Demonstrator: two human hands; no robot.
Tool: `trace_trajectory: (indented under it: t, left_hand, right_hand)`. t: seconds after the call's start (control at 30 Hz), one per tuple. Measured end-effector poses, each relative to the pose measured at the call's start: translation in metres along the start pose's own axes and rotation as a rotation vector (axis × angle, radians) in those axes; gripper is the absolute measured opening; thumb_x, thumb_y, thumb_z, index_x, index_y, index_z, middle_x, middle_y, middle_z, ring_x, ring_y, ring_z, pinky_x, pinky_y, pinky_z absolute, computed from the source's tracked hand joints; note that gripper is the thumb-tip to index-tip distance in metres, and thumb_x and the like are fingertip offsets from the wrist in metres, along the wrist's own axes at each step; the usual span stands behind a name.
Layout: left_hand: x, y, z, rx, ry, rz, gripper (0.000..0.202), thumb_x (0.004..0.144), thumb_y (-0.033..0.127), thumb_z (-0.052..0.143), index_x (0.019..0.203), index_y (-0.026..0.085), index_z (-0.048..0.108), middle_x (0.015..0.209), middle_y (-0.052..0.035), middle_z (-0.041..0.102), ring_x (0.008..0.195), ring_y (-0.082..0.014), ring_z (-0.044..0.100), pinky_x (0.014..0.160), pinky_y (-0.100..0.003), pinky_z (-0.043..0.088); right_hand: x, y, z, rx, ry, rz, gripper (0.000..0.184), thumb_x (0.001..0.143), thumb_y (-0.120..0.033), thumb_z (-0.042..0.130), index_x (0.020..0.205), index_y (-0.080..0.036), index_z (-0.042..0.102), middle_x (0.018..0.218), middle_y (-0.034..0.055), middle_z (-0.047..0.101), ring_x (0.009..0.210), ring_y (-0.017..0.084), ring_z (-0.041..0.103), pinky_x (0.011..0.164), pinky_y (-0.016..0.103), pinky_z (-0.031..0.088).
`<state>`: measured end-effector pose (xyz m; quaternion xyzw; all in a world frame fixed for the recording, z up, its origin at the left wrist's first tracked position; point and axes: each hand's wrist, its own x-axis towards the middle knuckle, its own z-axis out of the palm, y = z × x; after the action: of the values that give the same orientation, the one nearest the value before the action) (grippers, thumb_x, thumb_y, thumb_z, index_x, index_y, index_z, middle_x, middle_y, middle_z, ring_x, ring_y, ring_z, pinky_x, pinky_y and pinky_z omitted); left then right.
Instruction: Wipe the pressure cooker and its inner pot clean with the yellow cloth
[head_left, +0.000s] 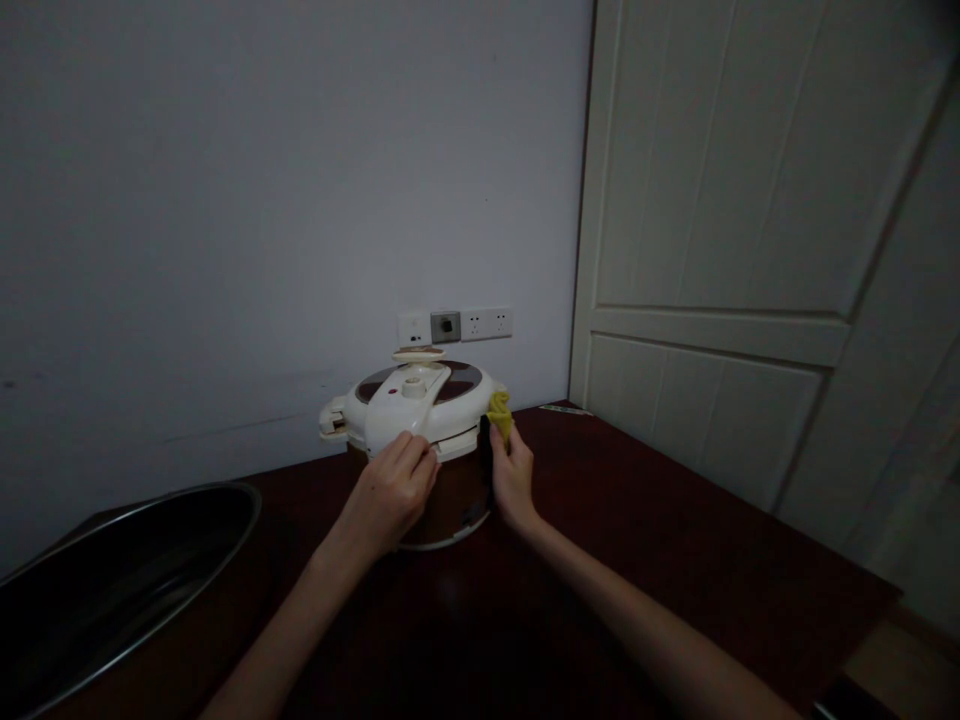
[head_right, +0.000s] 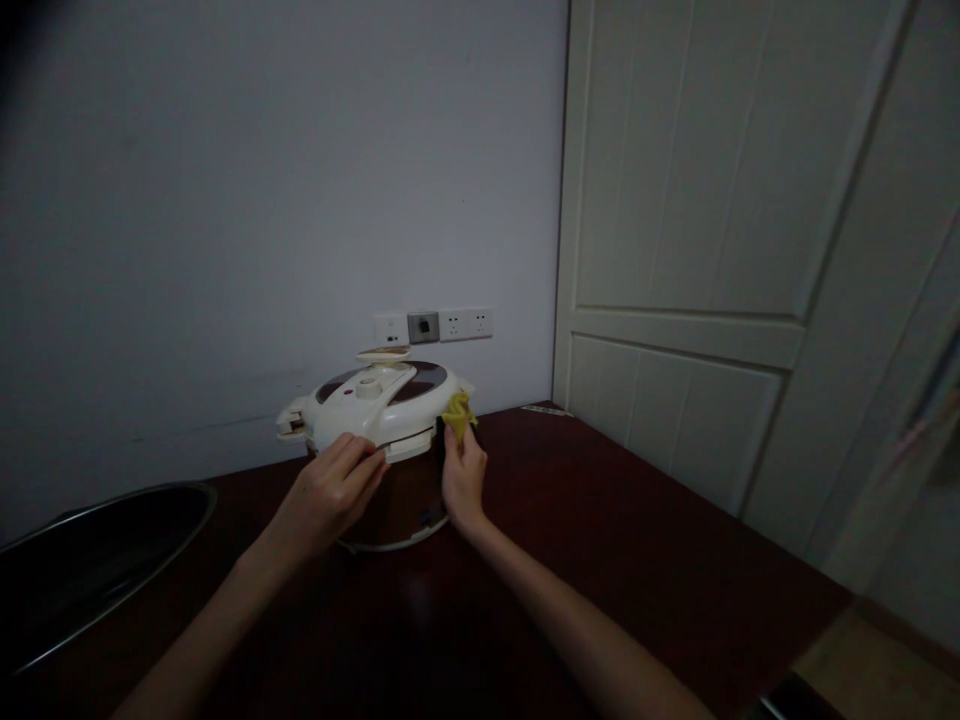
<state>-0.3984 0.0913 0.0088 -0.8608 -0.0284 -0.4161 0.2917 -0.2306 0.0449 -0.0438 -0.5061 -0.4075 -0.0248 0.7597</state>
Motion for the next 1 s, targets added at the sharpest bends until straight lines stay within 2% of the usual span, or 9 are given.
trace_trajectory:
  t: [0.17, 0.27, 0.33, 0.47, 0.6, 0.73, 0.87, 0.93, 1.0]
  left_hand:
    - [0.003, 0.003, -0.002, 0.014, -0.021, -0.031, 0.018, 0.085, 0.012, 0.046, 0.075, 0.011, 0.06, 0.073, -0.0076, 0.053, 0.071, -0.0182, 0.047, 0.063, -0.032, 0.046]
    - [0.004, 0.003, -0.007, -0.046, -0.054, -0.068, 0.016, 0.085, 0.014, 0.045, 0.081, 0.011, 0.061, 0.077, -0.0082, 0.055, 0.074, -0.0185, 0.049, 0.065, -0.033, 0.047]
    - [0.003, 0.0, -0.013, -0.119, -0.032, -0.092, 0.015, 0.085, 0.014, 0.047, 0.088, 0.011, 0.061, 0.081, -0.0085, 0.056, 0.077, -0.0185, 0.05, 0.068, -0.034, 0.047]
    - [-0.001, -0.011, -0.03, -0.199, 0.132, -0.167, 0.016, 0.082, 0.015, 0.052, 0.093, 0.013, 0.063, 0.086, -0.0081, 0.057, 0.079, -0.0174, 0.052, 0.071, -0.034, 0.048]
    - [-0.004, -0.019, -0.048, -0.245, 0.299, -0.294, 0.011, 0.081, 0.014, 0.054, 0.081, 0.013, 0.065, 0.078, -0.0058, 0.058, 0.073, -0.0149, 0.053, 0.065, -0.031, 0.046]
    - [-0.005, -0.019, -0.057, -0.328, 0.405, -0.448, 0.018, 0.083, 0.016, 0.051, 0.074, 0.015, 0.067, 0.071, -0.0034, 0.059, 0.068, -0.0132, 0.054, 0.063, -0.028, 0.045]
    - [-0.007, -0.012, -0.059, -0.494, 0.427, -0.62, 0.023, 0.084, 0.023, 0.052, 0.068, 0.016, 0.066, 0.065, -0.0014, 0.061, 0.063, -0.0121, 0.056, 0.062, -0.026, 0.044]
    - [-0.009, -0.01, -0.06, -0.58, 0.448, -0.752, 0.028, 0.084, 0.028, 0.051, 0.064, 0.016, 0.066, 0.062, -0.0006, 0.062, 0.059, -0.0115, 0.056, 0.06, -0.025, 0.044]
    - [-0.013, -0.011, -0.061, -0.661, 0.524, -0.886, 0.031, 0.084, 0.032, 0.051, 0.062, 0.016, 0.066, 0.058, 0.0, 0.061, 0.055, -0.0107, 0.055, 0.056, -0.023, 0.044]
  right_hand:
    - [-0.035, -0.014, 0.002, -0.005, -0.119, -0.119, 0.044, 0.09, -0.032, 0.042, 0.132, -0.021, 0.045, 0.134, 0.0058, 0.049, 0.124, 0.02, 0.044, 0.105, 0.039, 0.032]
    - [-0.041, -0.013, 0.001, -0.041, -0.152, -0.199, 0.047, 0.09, -0.028, 0.041, 0.137, -0.024, 0.039, 0.139, 0.0042, 0.043, 0.127, 0.019, 0.04, 0.107, 0.04, 0.031]
    - [-0.04, -0.008, -0.002, -0.09, -0.17, -0.286, 0.049, 0.091, -0.023, 0.04, 0.139, -0.025, 0.033, 0.141, 0.0035, 0.04, 0.13, 0.019, 0.036, 0.108, 0.041, 0.031]
    - [-0.034, 0.005, -0.013, -0.218, -0.255, -0.555, 0.058, 0.088, -0.011, 0.036, 0.143, -0.025, 0.023, 0.145, 0.0043, 0.033, 0.132, 0.019, 0.032, 0.108, 0.043, 0.032]
    - [-0.026, 0.013, -0.025, -0.359, -0.425, -0.907, 0.066, 0.084, -0.003, 0.037, 0.144, -0.018, 0.017, 0.145, 0.0105, 0.03, 0.133, 0.024, 0.028, 0.105, 0.049, 0.036]
    - [-0.021, 0.011, -0.027, -0.539, -0.453, -1.109, 0.061, 0.084, -0.002, 0.035, 0.143, -0.009, 0.02, 0.138, 0.017, 0.039, 0.131, 0.025, 0.03, 0.1, 0.048, 0.041]
    - [-0.02, -0.003, -0.016, -0.674, -0.472, -1.275, 0.048, 0.088, -0.005, 0.034, 0.135, -0.009, 0.039, 0.133, 0.0132, 0.046, 0.13, 0.022, 0.033, 0.098, 0.039, 0.042]
    - [-0.023, -0.013, -0.006, -0.703, -0.487, -1.312, 0.044, 0.088, -0.006, 0.037, 0.13, -0.01, 0.045, 0.134, 0.0116, 0.045, 0.13, 0.021, 0.034, 0.098, 0.037, 0.042]
    - [-0.029, -0.021, 0.007, -0.723, -0.496, -1.315, 0.042, 0.087, -0.006, 0.038, 0.128, -0.009, 0.048, 0.135, 0.0115, 0.044, 0.13, 0.021, 0.035, 0.098, 0.036, 0.041]
